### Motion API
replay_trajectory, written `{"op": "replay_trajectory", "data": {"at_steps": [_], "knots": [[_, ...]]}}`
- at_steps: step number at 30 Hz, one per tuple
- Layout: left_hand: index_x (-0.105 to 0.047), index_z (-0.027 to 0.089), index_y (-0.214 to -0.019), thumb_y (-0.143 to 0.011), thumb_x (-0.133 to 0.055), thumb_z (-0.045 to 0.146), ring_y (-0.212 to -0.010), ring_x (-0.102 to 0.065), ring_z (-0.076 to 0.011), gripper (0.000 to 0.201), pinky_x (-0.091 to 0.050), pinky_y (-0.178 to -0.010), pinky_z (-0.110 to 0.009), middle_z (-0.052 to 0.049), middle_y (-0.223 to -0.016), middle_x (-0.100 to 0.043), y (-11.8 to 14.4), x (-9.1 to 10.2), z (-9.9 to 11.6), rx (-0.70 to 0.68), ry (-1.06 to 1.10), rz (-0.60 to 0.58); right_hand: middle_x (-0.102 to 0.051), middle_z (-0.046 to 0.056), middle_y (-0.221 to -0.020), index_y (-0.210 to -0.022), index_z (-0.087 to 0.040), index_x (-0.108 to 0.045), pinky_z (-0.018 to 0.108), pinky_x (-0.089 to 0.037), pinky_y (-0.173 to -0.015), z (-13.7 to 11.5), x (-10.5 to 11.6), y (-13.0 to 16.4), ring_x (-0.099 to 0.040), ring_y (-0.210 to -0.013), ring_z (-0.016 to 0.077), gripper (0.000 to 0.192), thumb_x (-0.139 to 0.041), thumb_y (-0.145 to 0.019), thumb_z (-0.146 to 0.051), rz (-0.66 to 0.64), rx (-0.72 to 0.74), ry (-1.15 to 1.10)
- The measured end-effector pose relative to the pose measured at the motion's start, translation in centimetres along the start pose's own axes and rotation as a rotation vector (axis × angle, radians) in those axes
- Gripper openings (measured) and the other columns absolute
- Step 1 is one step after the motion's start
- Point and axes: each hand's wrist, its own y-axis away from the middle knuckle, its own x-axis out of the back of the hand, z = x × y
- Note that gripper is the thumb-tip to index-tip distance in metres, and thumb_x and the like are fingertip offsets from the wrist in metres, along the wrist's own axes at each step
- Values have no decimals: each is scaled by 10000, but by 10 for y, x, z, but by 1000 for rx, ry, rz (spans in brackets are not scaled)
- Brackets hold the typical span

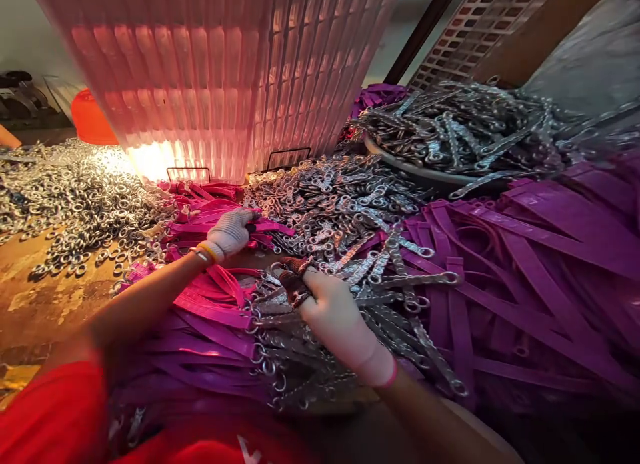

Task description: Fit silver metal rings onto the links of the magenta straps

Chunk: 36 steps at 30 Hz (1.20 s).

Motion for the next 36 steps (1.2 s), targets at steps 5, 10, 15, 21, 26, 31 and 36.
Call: {"op": "replay_trajectory", "data": {"at_steps": [5, 10, 15, 21, 26, 31, 36], "knots": [[-643, 153, -969, -901, -453, 296, -390, -377, -65, 248, -281, -384, -191, -7, -597, -546, 91, 24, 12, 118, 464, -202, -728, 67, -944, -1113, -207, -665, 307, -479, -759, -14, -5, -3, -638, -850, 217, 472, -448, -716, -70, -34, 128, 46], [-519, 170, -677, -921, -500, 436, -343, -356, -55, 361, -249, -336, -178, 29, -492, -468, 157, 25, 23, 245, 679, -183, -713, 84, -851, -936, -175, -682, 288, -379, -632, -50, -15, -2, -609, -735, 207, 300, -497, -716, -89, -150, 173, 391], [-518, 178, -689, -919, -475, 338, -376, -413, -74, 283, -281, -370, -186, 29, -518, -499, 176, 20, 30, 199, 436, -161, -692, 127, -871, -840, -159, -671, 323, -265, -567, -76, -24, 11, -602, -704, 212, 198, -495, -768, -100, -226, 218, 658], [-603, 155, -694, -813, -546, 163, -553, -501, -92, 133, -358, -521, -189, -2, -639, -614, 178, 14, 23, -90, 178, -147, -680, 147, -956, -915, -153, -660, 324, -303, -591, -81, -25, 24, -625, -774, 234, 216, -494, -791, -93, -212, 150, 708], [-562, 162, -711, -901, -528, 411, -399, -423, -75, 315, -289, -404, -187, 47, -480, -497, 189, 11, 24, 141, 325, -115, -691, 127, -976, -991, -159, -621, 309, -366, -655, -88, -17, 25, -644, -845, 244, 257, -489, -788, -74, -353, 66, 675], [-586, 145, -736, -929, -488, 385, -425, -437, -67, 323, -316, -431, -176, 47, -499, -516, 201, 6, 28, 89, 246, -65, -716, 127, -854, -954, -147, -624, 321, -323, -604, -86, -22, 29, -664, -796, 260, 244, -457, -788, -83, -369, 76, 713], [-565, 140, -684, -922, -464, 283, -463, -423, -66, 296, -317, -459, -181, 37, -527, -518, 197, -5, 23, 15, 175, -71, -713, 136, -789, -892, -136, -638, 326, -269, -554, -74, -31, 36, -658, -713, 242, 223, -434, -820, -84, -371, 247, 757]]}}
